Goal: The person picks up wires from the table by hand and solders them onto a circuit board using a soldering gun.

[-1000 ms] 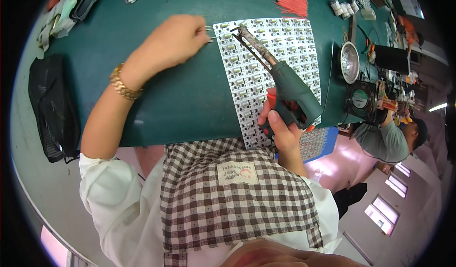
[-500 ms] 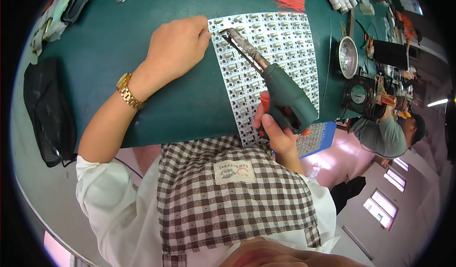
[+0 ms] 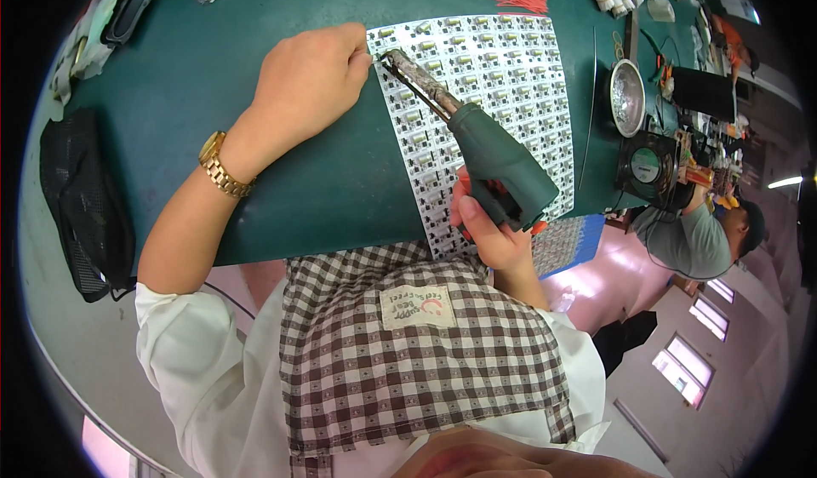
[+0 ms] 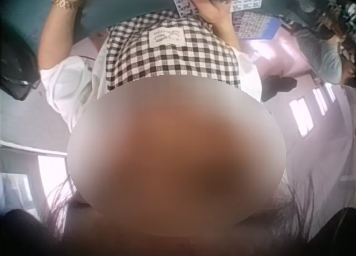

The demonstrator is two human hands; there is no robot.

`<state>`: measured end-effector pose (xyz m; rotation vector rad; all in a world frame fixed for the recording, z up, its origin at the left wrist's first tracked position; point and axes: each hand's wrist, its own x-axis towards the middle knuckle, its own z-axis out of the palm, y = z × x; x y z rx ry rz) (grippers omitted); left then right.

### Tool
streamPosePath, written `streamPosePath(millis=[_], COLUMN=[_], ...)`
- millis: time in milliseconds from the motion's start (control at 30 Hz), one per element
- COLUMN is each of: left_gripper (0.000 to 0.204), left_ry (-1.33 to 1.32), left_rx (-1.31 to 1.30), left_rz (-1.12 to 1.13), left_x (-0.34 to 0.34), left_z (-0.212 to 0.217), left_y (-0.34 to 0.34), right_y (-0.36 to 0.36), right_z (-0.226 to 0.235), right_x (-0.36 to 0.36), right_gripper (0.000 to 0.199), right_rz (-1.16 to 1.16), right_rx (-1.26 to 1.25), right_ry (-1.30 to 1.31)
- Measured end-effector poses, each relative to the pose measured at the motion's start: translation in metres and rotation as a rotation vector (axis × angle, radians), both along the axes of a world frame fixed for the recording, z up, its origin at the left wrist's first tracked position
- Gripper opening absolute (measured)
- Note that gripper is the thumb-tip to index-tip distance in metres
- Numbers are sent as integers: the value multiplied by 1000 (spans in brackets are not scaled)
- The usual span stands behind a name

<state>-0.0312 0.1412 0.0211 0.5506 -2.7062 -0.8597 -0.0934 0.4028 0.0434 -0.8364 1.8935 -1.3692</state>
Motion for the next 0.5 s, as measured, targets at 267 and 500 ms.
streamPosePath(millis=[267, 500], left_gripper=[15, 16], left_ry=[-18, 11], left_rx=[-7, -31], left_rz=[2, 4], left_x=[0, 0], left_z=[0, -3], left_y=[-1, -1], right_y=[-5, -5], right_z=[7, 6], right_x=[0, 3], right_gripper=[11, 10], right_rz=[-16, -43], right_rx=[113, 94], right_ry=[-42, -67])
